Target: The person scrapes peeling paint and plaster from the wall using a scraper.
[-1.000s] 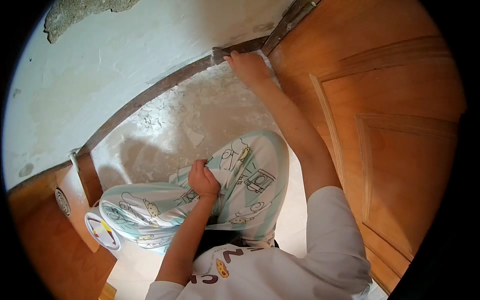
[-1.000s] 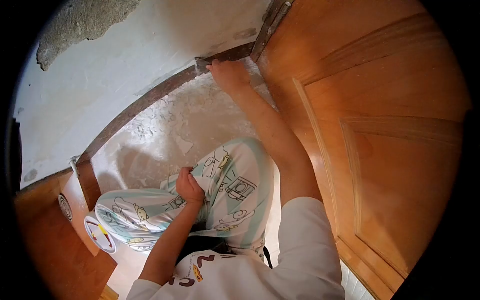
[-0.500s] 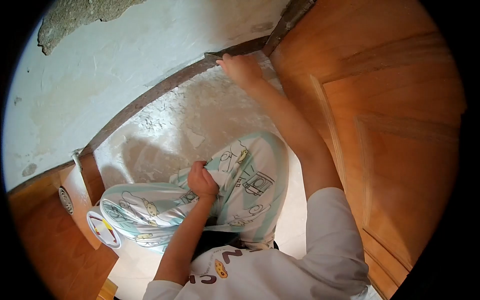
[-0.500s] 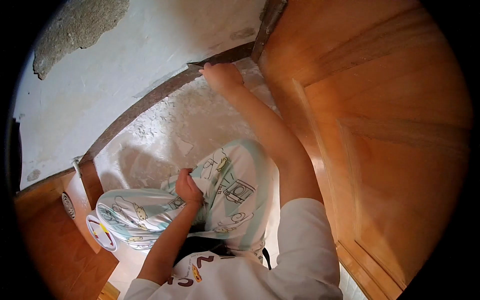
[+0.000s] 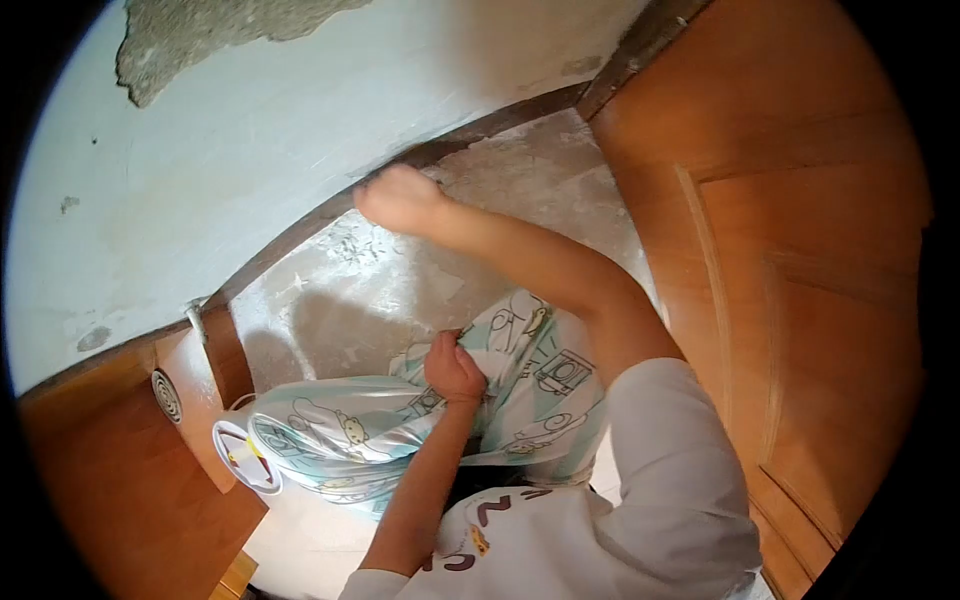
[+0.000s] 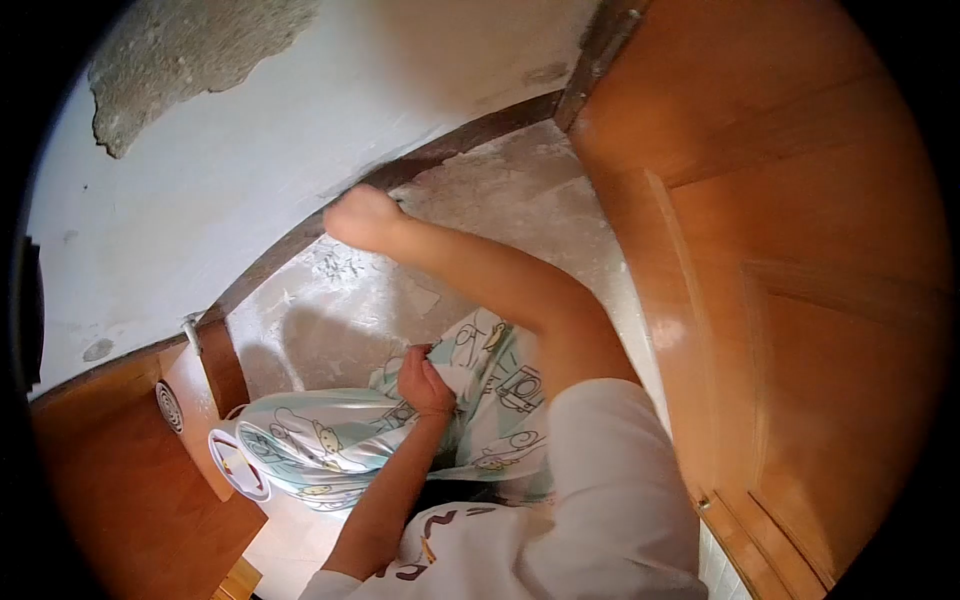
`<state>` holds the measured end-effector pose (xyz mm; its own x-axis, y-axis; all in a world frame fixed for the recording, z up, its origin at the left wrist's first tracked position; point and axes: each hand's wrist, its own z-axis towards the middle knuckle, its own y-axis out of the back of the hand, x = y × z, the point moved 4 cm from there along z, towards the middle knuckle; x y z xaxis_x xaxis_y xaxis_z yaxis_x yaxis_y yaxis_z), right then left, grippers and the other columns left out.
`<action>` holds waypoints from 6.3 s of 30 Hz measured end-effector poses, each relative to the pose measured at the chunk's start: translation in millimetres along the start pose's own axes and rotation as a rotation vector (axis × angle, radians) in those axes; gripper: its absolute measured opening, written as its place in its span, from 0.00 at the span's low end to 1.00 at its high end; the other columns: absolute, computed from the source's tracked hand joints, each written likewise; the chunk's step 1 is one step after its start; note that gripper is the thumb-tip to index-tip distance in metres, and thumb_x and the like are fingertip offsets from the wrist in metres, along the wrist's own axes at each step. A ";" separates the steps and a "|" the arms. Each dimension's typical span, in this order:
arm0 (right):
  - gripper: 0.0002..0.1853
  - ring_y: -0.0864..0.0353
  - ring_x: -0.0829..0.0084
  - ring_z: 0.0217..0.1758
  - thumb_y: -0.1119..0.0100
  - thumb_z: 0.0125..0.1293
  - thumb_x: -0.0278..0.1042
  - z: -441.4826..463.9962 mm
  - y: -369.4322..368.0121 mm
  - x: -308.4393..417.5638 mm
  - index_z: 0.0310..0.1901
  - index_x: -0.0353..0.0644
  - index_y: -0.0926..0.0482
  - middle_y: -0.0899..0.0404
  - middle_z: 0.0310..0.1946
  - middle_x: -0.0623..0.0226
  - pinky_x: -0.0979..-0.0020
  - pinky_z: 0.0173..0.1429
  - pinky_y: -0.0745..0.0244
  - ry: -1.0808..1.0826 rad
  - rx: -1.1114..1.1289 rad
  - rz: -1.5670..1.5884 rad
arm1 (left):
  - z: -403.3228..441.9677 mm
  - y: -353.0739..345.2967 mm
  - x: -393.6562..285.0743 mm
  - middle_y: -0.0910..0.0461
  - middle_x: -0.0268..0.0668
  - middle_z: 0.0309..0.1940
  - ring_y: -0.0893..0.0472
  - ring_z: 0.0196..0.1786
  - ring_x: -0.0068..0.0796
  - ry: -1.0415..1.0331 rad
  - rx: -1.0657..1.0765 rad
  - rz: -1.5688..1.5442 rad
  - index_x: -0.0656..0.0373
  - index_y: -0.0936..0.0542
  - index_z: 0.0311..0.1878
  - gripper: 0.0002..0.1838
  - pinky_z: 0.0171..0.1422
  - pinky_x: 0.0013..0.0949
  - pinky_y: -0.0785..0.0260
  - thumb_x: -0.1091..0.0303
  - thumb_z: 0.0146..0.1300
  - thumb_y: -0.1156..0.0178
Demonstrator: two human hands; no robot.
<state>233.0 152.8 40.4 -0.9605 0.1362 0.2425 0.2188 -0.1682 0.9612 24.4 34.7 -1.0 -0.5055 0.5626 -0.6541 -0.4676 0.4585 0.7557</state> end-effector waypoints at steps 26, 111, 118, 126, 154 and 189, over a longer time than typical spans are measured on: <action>0.07 0.22 0.48 0.36 0.51 0.58 0.31 -253.3 134.1 -49.7 0.35 0.38 0.28 0.23 0.29 0.47 0.53 0.40 0.28 -0.978 -0.021 -0.041 | -2.9 8.1 -10.1 0.25 0.45 0.32 0.26 0.37 0.49 0.005 -0.071 0.001 0.59 0.25 0.37 0.12 0.41 0.47 0.37 0.68 0.53 0.54; 0.12 0.32 0.78 0.24 0.57 0.70 0.37 18.9 435.3 115.9 0.33 0.38 0.34 0.32 0.21 0.68 0.75 0.30 0.32 0.468 -1.220 0.915 | 2.6 264.5 88.8 0.28 0.42 0.43 0.31 0.51 0.44 -0.220 -0.463 0.408 0.61 0.26 0.36 0.11 0.60 0.47 0.45 0.68 0.48 0.43; 0.14 0.37 0.80 0.17 0.62 0.69 0.35 8.9 433.0 131.4 0.27 0.39 0.36 0.33 0.15 0.68 0.75 0.23 0.32 0.520 -1.400 0.796 | 10.6 260.4 92.1 0.28 0.41 0.42 0.30 0.50 0.44 -0.211 -0.487 0.399 0.61 0.26 0.33 0.10 0.59 0.47 0.45 0.69 0.47 0.44; 0.21 0.42 0.82 0.12 0.65 0.66 0.34 33.4 427.4 117.2 0.14 0.41 0.41 0.36 0.08 0.72 0.78 0.18 0.48 0.306 -1.594 0.755 | 9.7 259.4 90.2 0.27 0.41 0.42 0.30 0.48 0.44 -0.213 -0.479 0.421 0.61 0.26 0.33 0.09 0.58 0.46 0.43 0.69 0.48 0.45; 0.23 0.42 0.81 0.13 0.66 0.69 0.40 44.0 399.0 104.3 0.16 0.41 0.41 0.37 0.09 0.71 0.78 0.18 0.44 0.047 -1.609 0.639 | 14.7 273.4 61.4 0.27 0.40 0.42 0.29 0.47 0.43 -0.106 -0.398 0.320 0.61 0.27 0.32 0.08 0.57 0.45 0.43 0.70 0.47 0.46; 0.22 0.45 0.82 0.13 0.66 0.67 0.35 30.1 428.1 119.0 0.14 0.41 0.42 0.37 0.08 0.72 0.79 0.19 0.48 0.251 -1.737 0.783 | 21.1 269.2 65.0 0.26 0.39 0.41 0.29 0.46 0.42 -0.102 -0.401 0.358 0.61 0.27 0.32 0.08 0.56 0.43 0.42 0.69 0.48 0.46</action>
<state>217.5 126.3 484.7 -0.7810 -0.5380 0.3171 0.3162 -0.7785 -0.5421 -119.0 209.2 160.6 -0.6205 0.7084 -0.3364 -0.5287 -0.0610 0.8466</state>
